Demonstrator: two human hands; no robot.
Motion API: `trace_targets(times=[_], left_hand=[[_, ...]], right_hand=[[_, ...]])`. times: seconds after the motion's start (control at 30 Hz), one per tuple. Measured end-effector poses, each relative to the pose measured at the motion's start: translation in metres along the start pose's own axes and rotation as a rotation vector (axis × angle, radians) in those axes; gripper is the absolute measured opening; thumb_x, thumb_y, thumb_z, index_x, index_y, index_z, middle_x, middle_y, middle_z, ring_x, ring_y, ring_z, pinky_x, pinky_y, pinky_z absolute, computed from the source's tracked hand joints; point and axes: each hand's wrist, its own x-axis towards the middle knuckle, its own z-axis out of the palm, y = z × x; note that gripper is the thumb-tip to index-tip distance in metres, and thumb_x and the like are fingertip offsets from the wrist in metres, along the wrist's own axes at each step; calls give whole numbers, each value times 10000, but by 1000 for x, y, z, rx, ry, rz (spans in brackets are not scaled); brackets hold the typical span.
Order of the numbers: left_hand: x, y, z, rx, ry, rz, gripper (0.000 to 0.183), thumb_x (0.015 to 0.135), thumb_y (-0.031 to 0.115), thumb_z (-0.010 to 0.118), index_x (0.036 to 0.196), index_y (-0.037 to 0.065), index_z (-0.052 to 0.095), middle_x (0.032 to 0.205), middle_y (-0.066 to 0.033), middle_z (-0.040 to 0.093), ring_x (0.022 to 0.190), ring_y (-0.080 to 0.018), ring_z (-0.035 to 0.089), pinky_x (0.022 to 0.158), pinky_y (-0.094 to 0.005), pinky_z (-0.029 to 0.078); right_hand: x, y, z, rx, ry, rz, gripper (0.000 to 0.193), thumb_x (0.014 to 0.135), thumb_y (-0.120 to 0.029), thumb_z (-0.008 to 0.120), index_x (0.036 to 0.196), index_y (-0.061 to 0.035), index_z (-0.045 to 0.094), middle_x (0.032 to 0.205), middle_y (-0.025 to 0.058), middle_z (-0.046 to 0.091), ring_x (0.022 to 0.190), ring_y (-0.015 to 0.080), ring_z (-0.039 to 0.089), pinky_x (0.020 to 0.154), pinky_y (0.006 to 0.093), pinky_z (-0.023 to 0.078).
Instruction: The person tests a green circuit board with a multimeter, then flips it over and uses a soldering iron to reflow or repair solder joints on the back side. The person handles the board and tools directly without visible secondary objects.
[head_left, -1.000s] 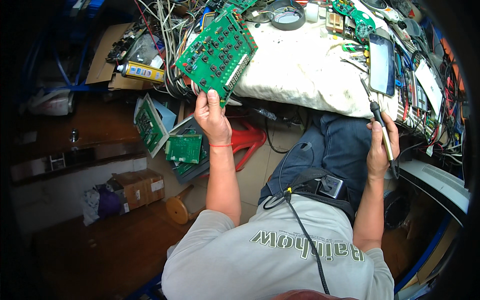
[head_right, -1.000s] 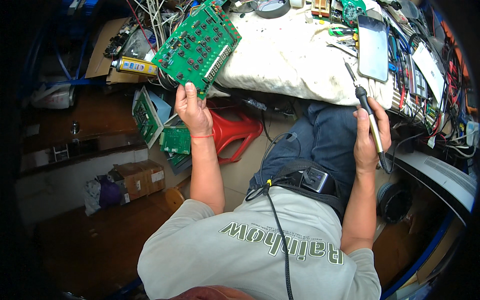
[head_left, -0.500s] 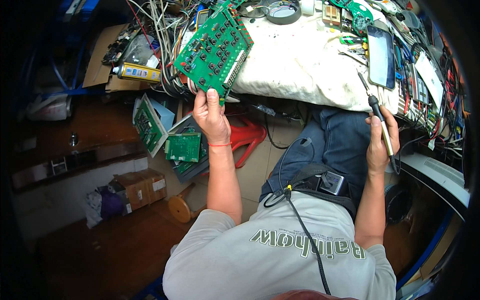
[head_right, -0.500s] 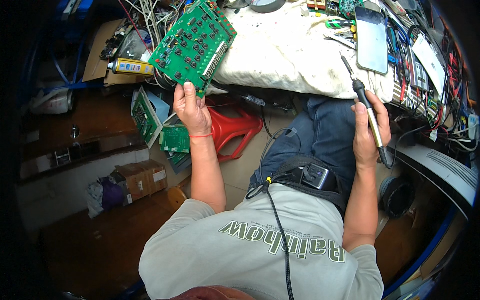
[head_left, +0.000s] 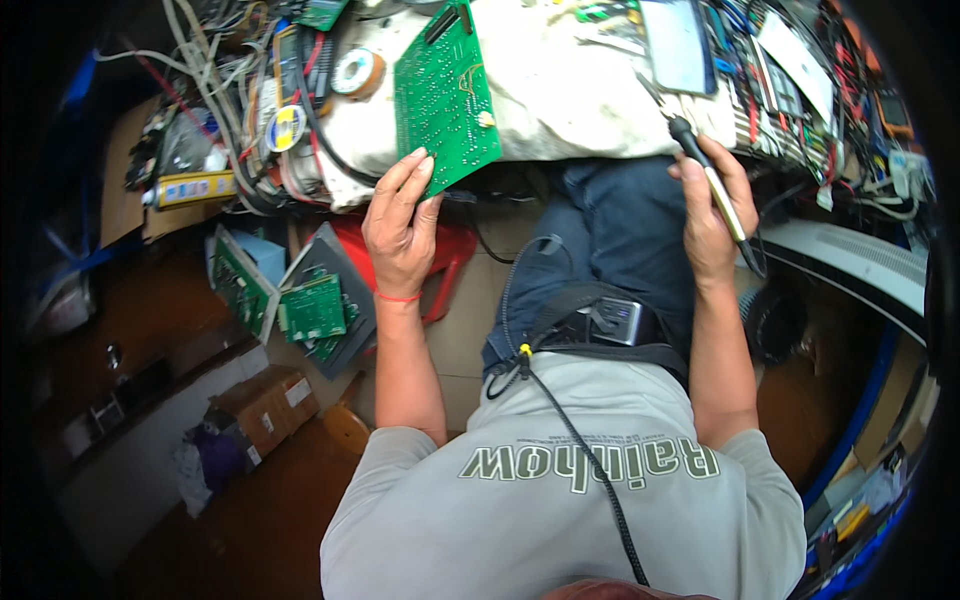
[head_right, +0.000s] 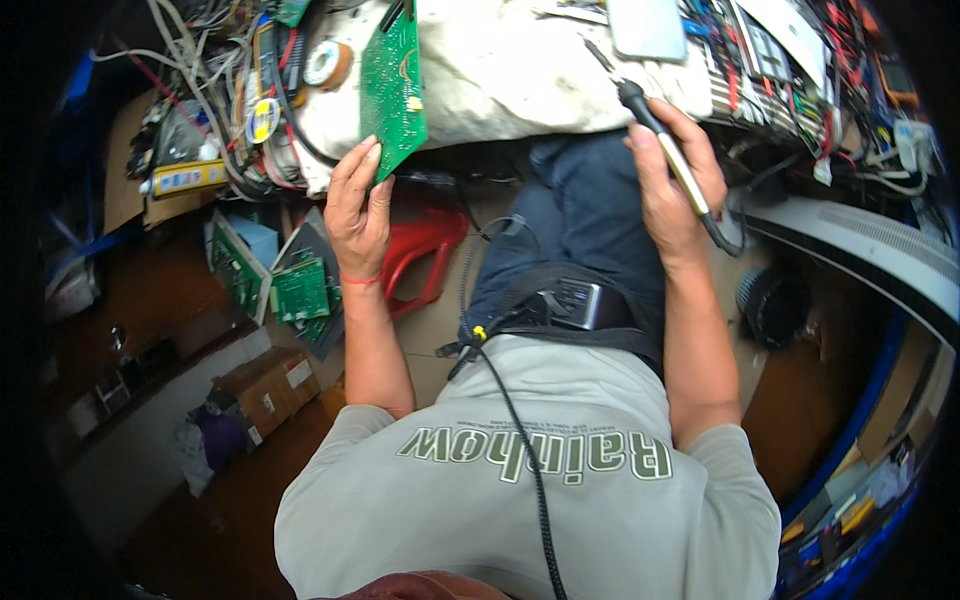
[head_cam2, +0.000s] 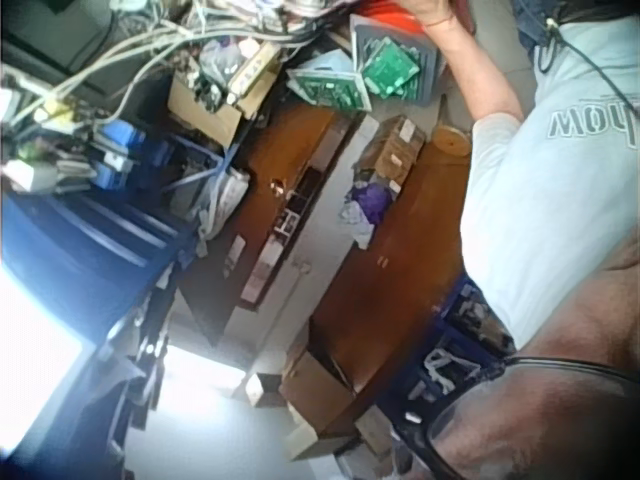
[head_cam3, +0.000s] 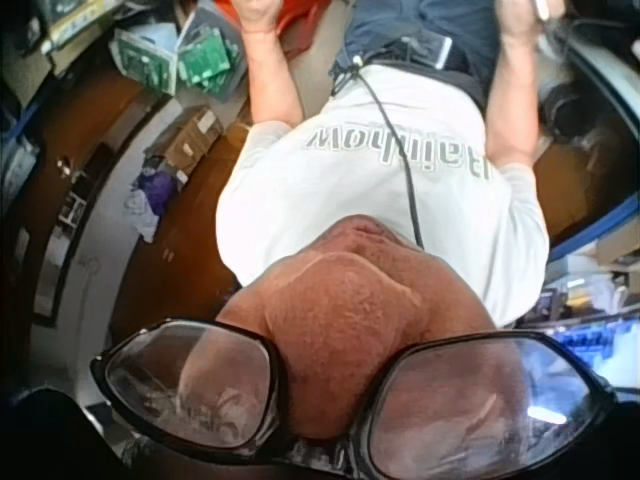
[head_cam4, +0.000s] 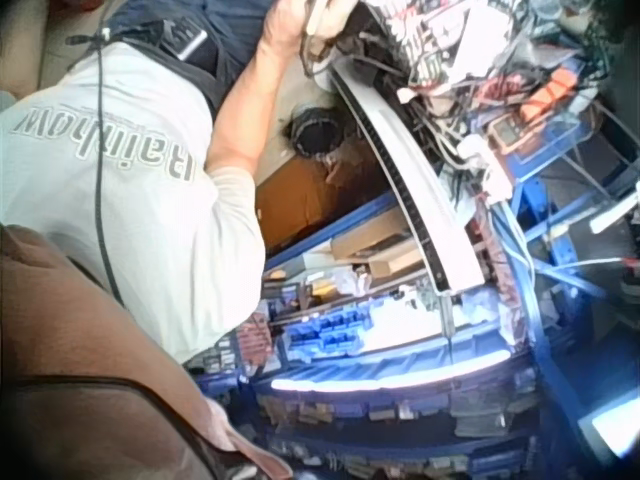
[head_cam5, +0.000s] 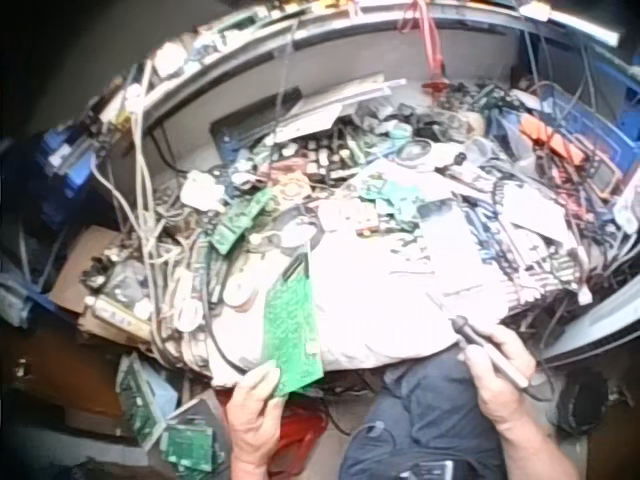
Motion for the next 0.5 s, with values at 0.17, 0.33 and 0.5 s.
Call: trace_targets(times=[0.17,0.33,0.5], left_hand=[[5,-5,14,288,-127,135,424,837,19,770,1244,133,737,1282,-43,705,992,-252,702,828,-340,569],[3,-14,22,351,-130,144,406,833,54,798,1217,177,749,1294,-38,682,823,-221,683,702,-340,558],[-23,-7,27,208,72,-43,403,808,56,833,1192,143,746,1211,-79,600,691,-167,542,614,-305,480]], right_hand=[[2,1,-4,-41,-24,-56,332,969,-116,748,1267,10,675,960,89,759,853,121,723,778,249,568],[1,2,-3,-56,-30,-73,339,971,-120,750,1270,18,670,961,97,761,857,121,729,780,245,576],[0,2,-2,-63,-45,-75,335,971,-113,750,1269,18,670,951,88,757,849,114,719,775,240,570]])
